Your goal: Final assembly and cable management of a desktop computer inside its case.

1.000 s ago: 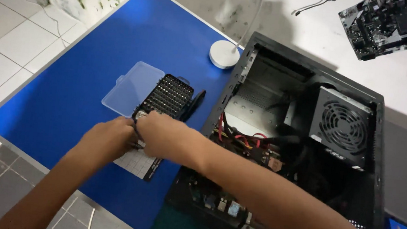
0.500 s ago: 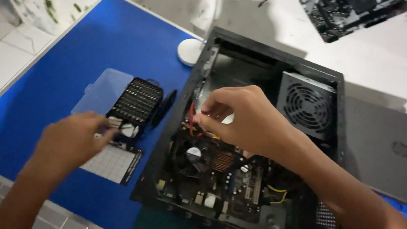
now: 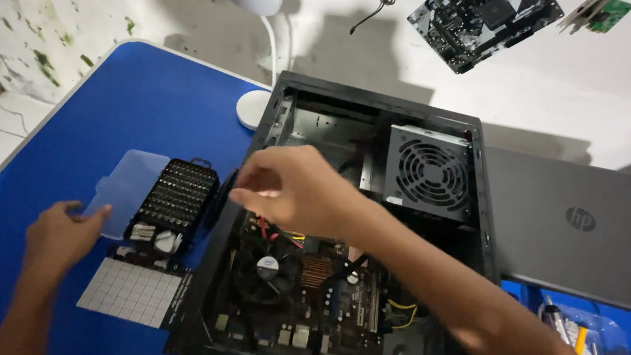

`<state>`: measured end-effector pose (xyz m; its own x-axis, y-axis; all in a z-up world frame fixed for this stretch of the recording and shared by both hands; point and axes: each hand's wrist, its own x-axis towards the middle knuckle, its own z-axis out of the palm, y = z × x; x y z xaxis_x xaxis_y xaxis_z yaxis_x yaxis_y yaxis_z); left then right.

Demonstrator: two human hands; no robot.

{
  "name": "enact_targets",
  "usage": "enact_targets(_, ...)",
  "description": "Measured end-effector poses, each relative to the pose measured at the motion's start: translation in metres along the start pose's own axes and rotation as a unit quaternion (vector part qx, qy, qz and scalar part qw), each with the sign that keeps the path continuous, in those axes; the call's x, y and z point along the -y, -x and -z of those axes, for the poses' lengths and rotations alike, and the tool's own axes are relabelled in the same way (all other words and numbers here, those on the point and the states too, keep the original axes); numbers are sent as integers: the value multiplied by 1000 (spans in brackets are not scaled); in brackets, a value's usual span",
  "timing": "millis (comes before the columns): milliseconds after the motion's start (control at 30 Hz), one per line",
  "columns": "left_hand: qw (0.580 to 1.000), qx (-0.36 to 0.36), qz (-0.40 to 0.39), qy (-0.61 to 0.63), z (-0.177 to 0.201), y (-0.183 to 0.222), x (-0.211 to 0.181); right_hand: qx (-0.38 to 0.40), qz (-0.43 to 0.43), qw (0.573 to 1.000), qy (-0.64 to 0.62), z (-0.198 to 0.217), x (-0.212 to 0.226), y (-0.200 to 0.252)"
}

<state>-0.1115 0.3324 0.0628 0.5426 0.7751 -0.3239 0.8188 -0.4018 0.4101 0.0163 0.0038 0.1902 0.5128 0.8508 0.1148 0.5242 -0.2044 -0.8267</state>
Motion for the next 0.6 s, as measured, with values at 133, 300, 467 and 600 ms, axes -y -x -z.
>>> enact_targets(133,995,-73,-4,70,-4,4,2,-20,41,999,28,-25,-18,-26)
enact_targets(300,983,-23,27,179,7,23,-20,18,-100,994,41,-40,-19,-46)
enact_targets(467,995,-29,-33,93,-8,-14,10,-42,-101,994,6,-49,-28,-46)
enact_targets(600,992,-45,-43,112,-7,-18,17,-58,-114,991,-28,-48,-31,-47)
